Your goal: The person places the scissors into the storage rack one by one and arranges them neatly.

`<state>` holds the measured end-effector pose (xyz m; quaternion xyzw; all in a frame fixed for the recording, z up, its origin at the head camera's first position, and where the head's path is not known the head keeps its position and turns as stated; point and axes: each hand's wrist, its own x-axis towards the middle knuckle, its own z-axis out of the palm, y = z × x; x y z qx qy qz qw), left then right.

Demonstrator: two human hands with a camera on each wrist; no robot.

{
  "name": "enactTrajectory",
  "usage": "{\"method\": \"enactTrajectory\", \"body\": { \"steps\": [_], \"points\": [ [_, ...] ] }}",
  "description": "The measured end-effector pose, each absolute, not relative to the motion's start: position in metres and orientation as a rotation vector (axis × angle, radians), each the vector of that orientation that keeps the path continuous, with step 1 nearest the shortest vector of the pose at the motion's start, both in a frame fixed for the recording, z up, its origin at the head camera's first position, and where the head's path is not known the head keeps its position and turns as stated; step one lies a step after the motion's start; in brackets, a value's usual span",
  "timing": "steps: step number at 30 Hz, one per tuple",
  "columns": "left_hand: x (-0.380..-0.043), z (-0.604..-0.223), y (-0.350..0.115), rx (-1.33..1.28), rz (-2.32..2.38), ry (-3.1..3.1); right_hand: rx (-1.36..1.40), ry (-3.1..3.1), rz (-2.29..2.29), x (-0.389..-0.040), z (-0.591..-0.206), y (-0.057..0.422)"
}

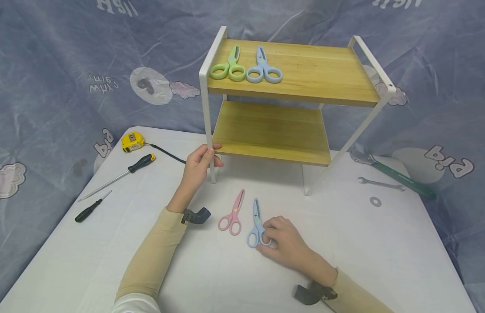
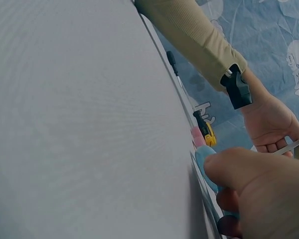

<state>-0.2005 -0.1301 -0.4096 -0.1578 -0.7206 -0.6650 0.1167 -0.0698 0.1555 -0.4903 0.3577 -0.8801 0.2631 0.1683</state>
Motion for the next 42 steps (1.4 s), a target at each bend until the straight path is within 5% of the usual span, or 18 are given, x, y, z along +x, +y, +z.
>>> {"method": "enactTrajectory", "body": {
  "steps": [42],
  "points": [
    [-0.1995,-0.4094,-0.1293,-0.463,-1.930,-2.111,0.979,-2.509,0.913,-0.0716,-0.4905,0.1559]
  ]
}}
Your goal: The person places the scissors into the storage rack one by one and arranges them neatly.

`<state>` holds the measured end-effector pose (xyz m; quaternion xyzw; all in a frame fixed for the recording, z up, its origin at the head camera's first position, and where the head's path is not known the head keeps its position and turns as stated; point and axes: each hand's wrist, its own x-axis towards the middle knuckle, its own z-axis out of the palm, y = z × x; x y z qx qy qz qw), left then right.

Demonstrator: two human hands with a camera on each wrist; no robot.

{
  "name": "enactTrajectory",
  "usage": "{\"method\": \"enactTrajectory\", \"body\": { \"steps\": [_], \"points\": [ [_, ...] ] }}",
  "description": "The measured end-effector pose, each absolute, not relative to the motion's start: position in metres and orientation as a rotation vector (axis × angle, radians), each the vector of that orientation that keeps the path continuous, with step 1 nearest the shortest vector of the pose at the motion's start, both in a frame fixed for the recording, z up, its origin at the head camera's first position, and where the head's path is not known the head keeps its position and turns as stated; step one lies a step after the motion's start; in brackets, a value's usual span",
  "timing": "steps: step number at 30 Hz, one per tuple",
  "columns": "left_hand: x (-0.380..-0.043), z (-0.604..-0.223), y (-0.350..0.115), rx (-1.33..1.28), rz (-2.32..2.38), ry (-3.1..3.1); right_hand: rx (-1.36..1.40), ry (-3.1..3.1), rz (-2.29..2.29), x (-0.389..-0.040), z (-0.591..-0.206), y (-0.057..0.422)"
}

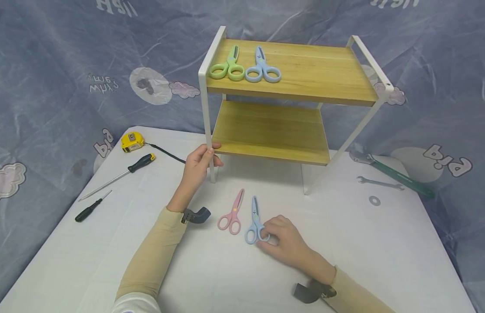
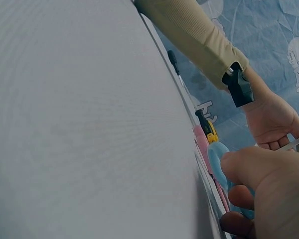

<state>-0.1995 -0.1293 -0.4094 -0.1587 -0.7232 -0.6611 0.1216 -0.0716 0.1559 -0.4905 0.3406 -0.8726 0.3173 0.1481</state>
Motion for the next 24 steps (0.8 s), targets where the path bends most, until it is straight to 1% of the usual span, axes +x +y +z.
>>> {"method": "enactTrajectory", "body": {
  "steps": [17,24],
  "points": [
    [-0.1995,-0.4093,-0.1290,-0.456,-1.937,-2.108,0.983,-2.481,0.933,-0.0716,-0.4907,0.1568],
    [-0.1995,-0.4088,-0.1291,-0.447,-1.938,-2.111,0.957,-2.375,1.019,-0.0719,-0.4916,0.1572]
  ]
}}
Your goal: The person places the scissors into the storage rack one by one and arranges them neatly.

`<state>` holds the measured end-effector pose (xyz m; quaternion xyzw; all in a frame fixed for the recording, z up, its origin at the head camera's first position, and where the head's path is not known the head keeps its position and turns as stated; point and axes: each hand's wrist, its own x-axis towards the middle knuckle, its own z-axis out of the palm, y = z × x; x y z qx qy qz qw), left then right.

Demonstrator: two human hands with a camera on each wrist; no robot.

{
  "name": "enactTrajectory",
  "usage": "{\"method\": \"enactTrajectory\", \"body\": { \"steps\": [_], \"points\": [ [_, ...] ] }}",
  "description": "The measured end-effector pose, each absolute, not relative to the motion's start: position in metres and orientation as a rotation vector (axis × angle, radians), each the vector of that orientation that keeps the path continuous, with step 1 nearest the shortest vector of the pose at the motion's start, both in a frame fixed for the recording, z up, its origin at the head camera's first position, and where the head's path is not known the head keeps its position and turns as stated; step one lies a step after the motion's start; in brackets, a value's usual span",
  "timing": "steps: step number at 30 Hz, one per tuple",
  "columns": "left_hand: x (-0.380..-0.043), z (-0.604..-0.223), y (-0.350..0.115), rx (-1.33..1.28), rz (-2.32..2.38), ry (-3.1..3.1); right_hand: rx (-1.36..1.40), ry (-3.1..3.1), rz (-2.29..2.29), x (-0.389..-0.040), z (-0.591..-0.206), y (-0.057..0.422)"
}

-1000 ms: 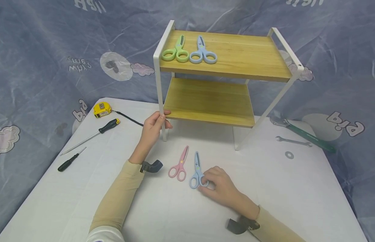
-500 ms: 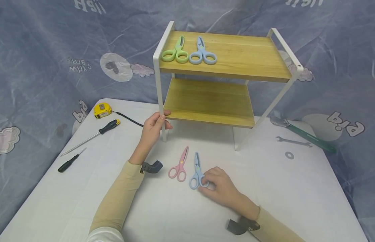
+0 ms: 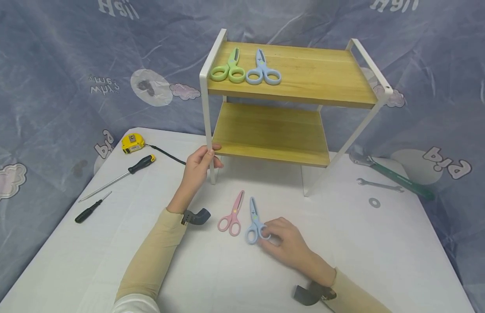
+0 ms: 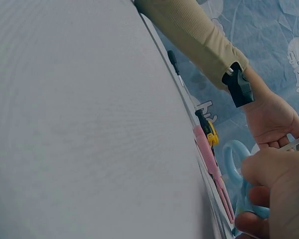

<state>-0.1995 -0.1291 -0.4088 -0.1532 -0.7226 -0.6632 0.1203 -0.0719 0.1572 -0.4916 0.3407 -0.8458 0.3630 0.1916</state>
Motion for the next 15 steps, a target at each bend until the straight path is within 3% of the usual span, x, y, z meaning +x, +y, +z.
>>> {"method": "enactTrajectory", "body": {
  "steps": [15],
  "points": [
    [-0.2004,-0.4099,-0.1300,-0.463,-1.928,-2.116,0.930,-2.311,1.142,-0.0709,-0.4862,0.1564]
  ]
}}
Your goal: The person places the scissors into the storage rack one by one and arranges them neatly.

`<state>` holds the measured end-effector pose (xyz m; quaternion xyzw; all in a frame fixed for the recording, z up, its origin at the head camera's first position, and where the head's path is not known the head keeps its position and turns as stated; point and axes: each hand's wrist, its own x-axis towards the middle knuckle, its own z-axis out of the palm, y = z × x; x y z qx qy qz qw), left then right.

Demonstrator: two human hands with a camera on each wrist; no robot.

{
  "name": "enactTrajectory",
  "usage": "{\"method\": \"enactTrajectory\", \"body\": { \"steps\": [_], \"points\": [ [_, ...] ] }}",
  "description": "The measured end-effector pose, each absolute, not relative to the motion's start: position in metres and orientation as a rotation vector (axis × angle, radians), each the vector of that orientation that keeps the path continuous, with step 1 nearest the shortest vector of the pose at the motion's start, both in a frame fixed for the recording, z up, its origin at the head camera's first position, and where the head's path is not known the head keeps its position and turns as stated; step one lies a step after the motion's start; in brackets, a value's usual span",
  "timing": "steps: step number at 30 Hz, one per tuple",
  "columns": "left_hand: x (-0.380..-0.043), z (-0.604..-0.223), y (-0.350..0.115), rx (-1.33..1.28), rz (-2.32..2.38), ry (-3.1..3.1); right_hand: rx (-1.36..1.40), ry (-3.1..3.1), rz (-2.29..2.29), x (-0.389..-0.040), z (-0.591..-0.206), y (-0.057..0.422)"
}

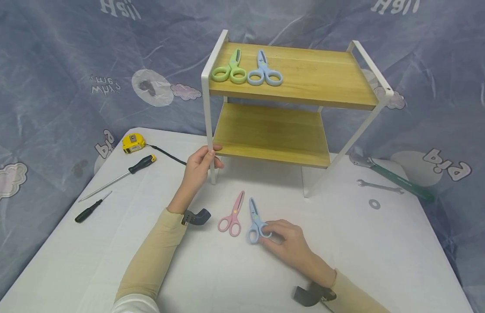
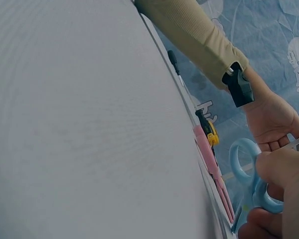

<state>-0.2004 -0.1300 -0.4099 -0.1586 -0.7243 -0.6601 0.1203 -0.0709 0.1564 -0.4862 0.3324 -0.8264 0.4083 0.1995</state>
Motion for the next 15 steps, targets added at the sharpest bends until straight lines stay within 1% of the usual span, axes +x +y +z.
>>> {"method": "enactTrajectory", "body": {
  "steps": [15],
  "points": [
    [-0.2003,-0.4103,-0.1300,-0.454,-1.930,-2.123,0.852,-2.342,1.225,-0.0709,-0.4818,0.1579]
  ]
}}
